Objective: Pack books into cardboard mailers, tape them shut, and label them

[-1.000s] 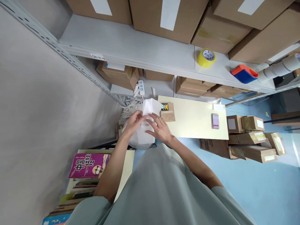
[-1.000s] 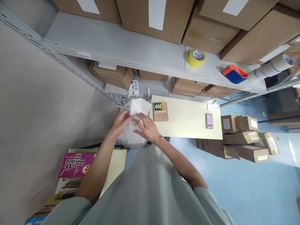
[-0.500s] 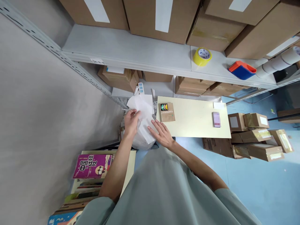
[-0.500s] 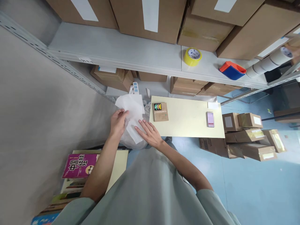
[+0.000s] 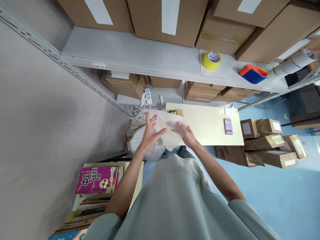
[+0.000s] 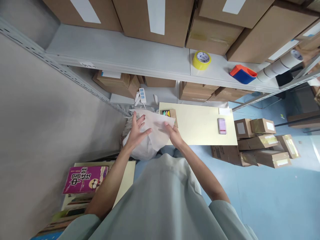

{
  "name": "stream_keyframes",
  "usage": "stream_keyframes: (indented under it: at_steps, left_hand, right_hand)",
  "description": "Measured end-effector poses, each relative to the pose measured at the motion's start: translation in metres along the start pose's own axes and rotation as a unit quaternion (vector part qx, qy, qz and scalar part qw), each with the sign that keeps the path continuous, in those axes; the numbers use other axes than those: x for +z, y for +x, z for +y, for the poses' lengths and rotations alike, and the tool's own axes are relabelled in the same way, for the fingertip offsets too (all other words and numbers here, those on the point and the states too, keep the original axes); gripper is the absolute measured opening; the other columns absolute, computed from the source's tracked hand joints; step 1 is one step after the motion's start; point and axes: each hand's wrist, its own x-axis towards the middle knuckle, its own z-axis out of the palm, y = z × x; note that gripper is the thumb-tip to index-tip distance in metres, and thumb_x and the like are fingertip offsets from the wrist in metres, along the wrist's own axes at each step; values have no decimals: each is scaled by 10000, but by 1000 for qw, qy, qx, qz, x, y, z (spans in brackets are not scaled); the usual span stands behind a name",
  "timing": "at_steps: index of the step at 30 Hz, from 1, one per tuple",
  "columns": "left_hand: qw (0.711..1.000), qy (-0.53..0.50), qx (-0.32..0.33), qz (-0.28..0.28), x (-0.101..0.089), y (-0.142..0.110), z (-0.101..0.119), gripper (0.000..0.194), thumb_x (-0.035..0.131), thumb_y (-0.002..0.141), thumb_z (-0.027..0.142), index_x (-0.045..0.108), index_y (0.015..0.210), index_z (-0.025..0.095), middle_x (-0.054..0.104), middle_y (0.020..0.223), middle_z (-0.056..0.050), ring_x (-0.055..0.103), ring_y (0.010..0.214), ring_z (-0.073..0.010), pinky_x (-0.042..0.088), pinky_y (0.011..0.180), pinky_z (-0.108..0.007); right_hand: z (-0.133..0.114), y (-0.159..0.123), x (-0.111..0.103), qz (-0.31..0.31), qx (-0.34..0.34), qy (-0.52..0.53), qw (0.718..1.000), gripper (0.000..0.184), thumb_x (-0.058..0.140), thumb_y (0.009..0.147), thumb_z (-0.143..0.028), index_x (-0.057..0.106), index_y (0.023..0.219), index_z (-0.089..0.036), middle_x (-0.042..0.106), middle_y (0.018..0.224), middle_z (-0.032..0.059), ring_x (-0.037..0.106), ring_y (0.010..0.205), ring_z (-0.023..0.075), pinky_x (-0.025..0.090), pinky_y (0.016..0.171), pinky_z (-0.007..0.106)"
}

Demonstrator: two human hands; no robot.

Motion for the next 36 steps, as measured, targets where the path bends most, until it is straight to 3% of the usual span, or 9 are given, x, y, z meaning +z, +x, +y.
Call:
stream_keyframes:
  at_steps: [3,7,12,18,22,24,28,32,36]
  left_hand:
    - [999,47,-3,26,10,4,-8,1418,949,759,565,-32,1760,351,402,1728,-199,416,1604,-381,412,1271,-552]
    - [996,78,-11,40,24,16,-17,1406,971,744,527,15,1759,342,249,1801,-194,316,1651,-397,386,1298,-544]
    - [998,-46,25,-26,55,33,-10,1274,899,829,556,-1,1710,368,298,1778,-226,510,1543,-362,475,1231,-564]
    - [991,-70,56,-104,109,38,23,888,963,745,540,440,1420,295,481,1687,-203,546,1519,-334,453,1249,-584]
    - [990,-18,46,-132,141,45,36,393,817,911,486,638,1165,245,723,1442,-135,650,1412,-292,465,1256,-535]
    - [989,-2,43,-141,157,51,39,266,718,983,489,683,1055,235,778,1334,-126,703,1335,-285,481,1243,-518]
    - [987,-2,3,-163,203,62,44,393,786,925,524,698,1157,220,740,1406,-152,696,1342,-318,519,1201,-524]
    - [974,-43,-44,-218,267,69,54,837,919,789,501,553,1507,275,455,1720,-158,569,1492,-372,473,1242,-559]
    - [951,-136,-136,-244,325,74,60,815,878,818,526,561,1527,278,447,1723,-157,599,1454,-389,542,1158,-514]
  right_hand:
    - [-13,-10,-13,9,31,13,999,622,762,896,-710,800,1235,-190,816,1275,113,722,1315,364,586,1153,536]
    - [-27,-21,-34,43,43,26,998,623,746,903,-706,807,1227,-177,826,1233,136,735,1287,381,607,1114,534]
    - [-43,-33,-66,87,87,18,992,684,606,988,-712,748,1351,-149,824,1227,157,736,1280,372,608,1102,513]
    - [-53,-42,-107,92,119,187,971,468,641,1034,-494,743,1339,-155,835,1205,140,769,1225,330,626,1084,452]
    - [-60,-42,-146,75,142,253,954,421,639,1049,-433,732,1350,-152,845,1167,134,792,1173,322,647,1054,452]
    - [-66,-42,-174,64,142,266,951,427,643,1048,-429,726,1361,-150,845,1165,140,794,1171,324,652,1045,458]
    - [-82,-42,-238,52,142,277,949,407,622,1056,-412,733,1345,-149,845,1166,142,790,1183,319,652,1038,453]
    - [-89,-42,-300,45,169,277,945,379,643,1044,-433,746,1288,-161,852,1119,121,796,1159,309,659,1019,424]
    - [-83,-41,-348,36,201,269,941,421,771,951,-508,754,1222,-186,851,1075,108,793,1161,323,670,991,416]
